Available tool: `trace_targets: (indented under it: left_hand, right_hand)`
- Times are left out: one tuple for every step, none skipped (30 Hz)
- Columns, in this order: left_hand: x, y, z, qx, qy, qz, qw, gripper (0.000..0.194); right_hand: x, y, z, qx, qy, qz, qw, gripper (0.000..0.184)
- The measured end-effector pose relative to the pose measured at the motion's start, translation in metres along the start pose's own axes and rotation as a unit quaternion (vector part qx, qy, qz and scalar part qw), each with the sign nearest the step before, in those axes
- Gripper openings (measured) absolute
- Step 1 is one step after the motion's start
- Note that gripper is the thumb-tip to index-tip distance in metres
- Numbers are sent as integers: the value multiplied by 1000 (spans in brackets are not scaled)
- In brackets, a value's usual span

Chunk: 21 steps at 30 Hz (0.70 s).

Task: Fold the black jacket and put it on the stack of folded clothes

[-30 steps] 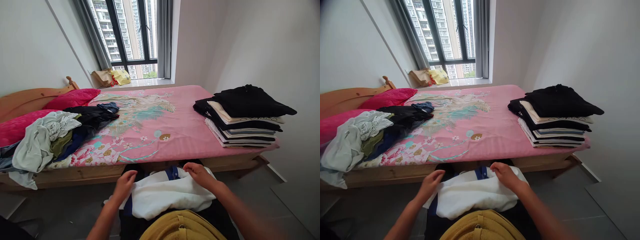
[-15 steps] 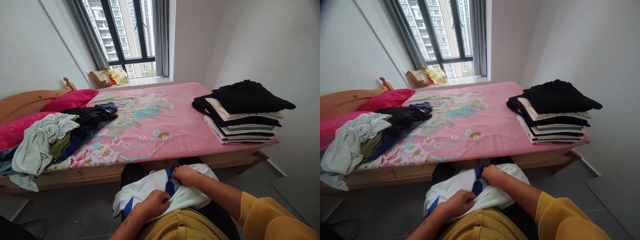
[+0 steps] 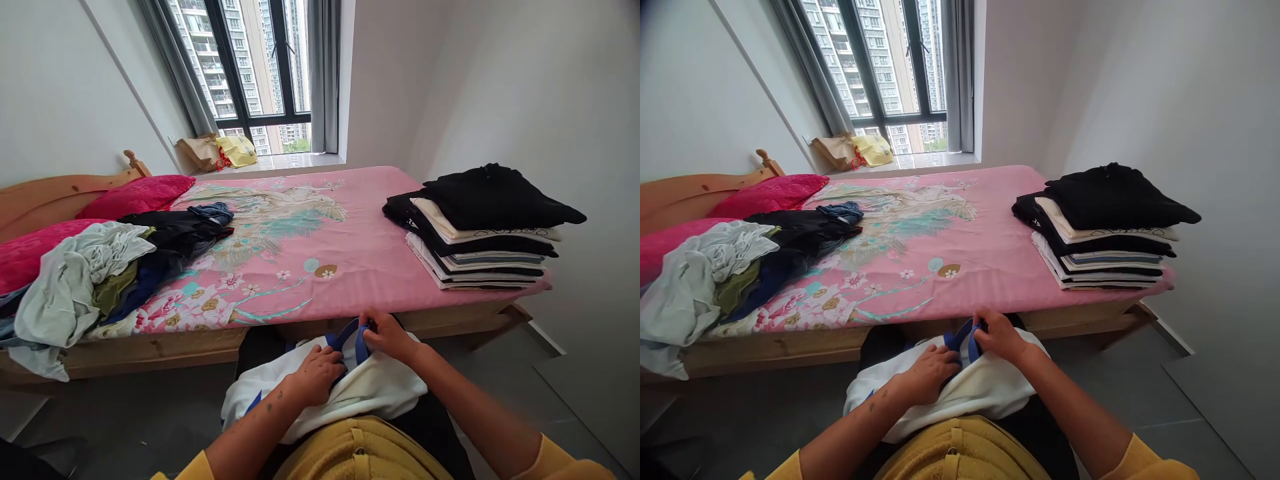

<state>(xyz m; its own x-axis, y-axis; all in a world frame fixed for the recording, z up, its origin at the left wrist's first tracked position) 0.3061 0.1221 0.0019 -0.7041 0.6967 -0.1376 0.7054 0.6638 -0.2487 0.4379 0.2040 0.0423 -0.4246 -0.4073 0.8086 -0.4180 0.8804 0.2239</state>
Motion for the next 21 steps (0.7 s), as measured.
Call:
trace_targets:
  left_hand:
    - [0, 4, -3, 1, 16, 4, 1000, 36]
    - [2, 8, -4, 7, 31, -2, 1000, 41]
    - [6, 12, -4, 18, 45, -16, 999, 46]
    - [11, 15, -1, 33, 57, -33, 997, 51]
    - [17, 19, 2, 49, 64, -51, 995, 54]
    - [22, 21, 5, 63, 61, -69, 994, 54]
    - [28, 22, 7, 71, 41, -85, 993, 51]
    - [33, 22, 7, 70, 7, -99, 993, 45]
    - [39, 21, 5, 60, -35, -107, 992, 35]
    - [44, 18, 0, 44, -76, -112, 990, 25]
    - [49, 14, -7, 28, -109, -112, 987, 17]
    - [55, 8, -14, 17, -127, -110, 986, 12]
    - [61, 1, -23, 11, -144, -106, 984, 12]
    - [68, -6, -32, 5, -175, -104, 979, 13]
    - [77, -14, -42, -8, -234, -105, 967, 14]
    - [88, -21, -52, -35, -313, -114, 942, 15]
    - [102, -28, -63, -77, -402, -133, 902, 17]
    - [119, -36, -70, -134, -490, -166, 846, 19]
    - [137, -44, -74, -194, -557, -207, 781, 22]
    - [153, -52, -74, -245, -595, -251, 723, 27]
    - [166, -58, -70, -282, -614, -289, 678, 30]
  right_hand:
    - [-2, 0, -9, -33, 27, 18, 999, 17]
    - [-4, -1, -16, -55, 49, 33, 997, 18]
    - [-5, -1, -20, -65, 67, 44, 995, 20]
    - [-6, -2, -24, -65, 82, 51, 993, 21]
    - [-7, -3, -26, -61, 94, 56, 992, 21]
    - [-8, -5, -28, -57, 105, 63, 991, 21]
    - [-11, -8, -31, -56, 117, 72, 989, 21]
    - [-15, -11, -33, -59, 132, 85, 986, 21]
    - [-21, -14, -36, -64, 151, 102, 981, 21]
    - [-27, -18, -39, -70, 175, 119, 975, 21]
    - [-32, -22, -42, -76, 201, 132, 968, 21]
    - [-37, -26, -45, -80, 227, 143, 960, 21]
    - [-42, -30, -48, -82, 248, 152, 953, 21]
    - [-46, -33, -50, -79, 263, 159, 948, 21]
    - [-49, -35, -53, -72, 272, 164, 945, 22]
    - [-52, -36, -54, -62, 280, 168, 943, 23]
    - [-55, -36, -56, -57, 291, 172, 939, 25]
    - [-59, -35, -57, -58, 310, 178, 932, 28]
    - [-63, -32, -58, -71, 338, 187, 920, 32]
    - [-68, -29, -59, -93, 370, 199, 903, 35]
    - [-73, -26, -58, -122, 404, 215, 881, 37]
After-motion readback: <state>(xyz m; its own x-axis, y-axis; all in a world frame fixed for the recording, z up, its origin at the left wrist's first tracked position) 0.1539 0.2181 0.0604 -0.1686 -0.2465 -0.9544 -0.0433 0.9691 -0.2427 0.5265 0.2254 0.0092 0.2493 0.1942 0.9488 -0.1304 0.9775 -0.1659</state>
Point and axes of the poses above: each hand's wrist, its own y-axis towards the middle knuckle, its own z-axis out of the palm, x = y × z, the point moved 8 cm from there along y, towards the middle knuckle, and after that the axes turned 6 degrees about y, right-handed, at the moved point
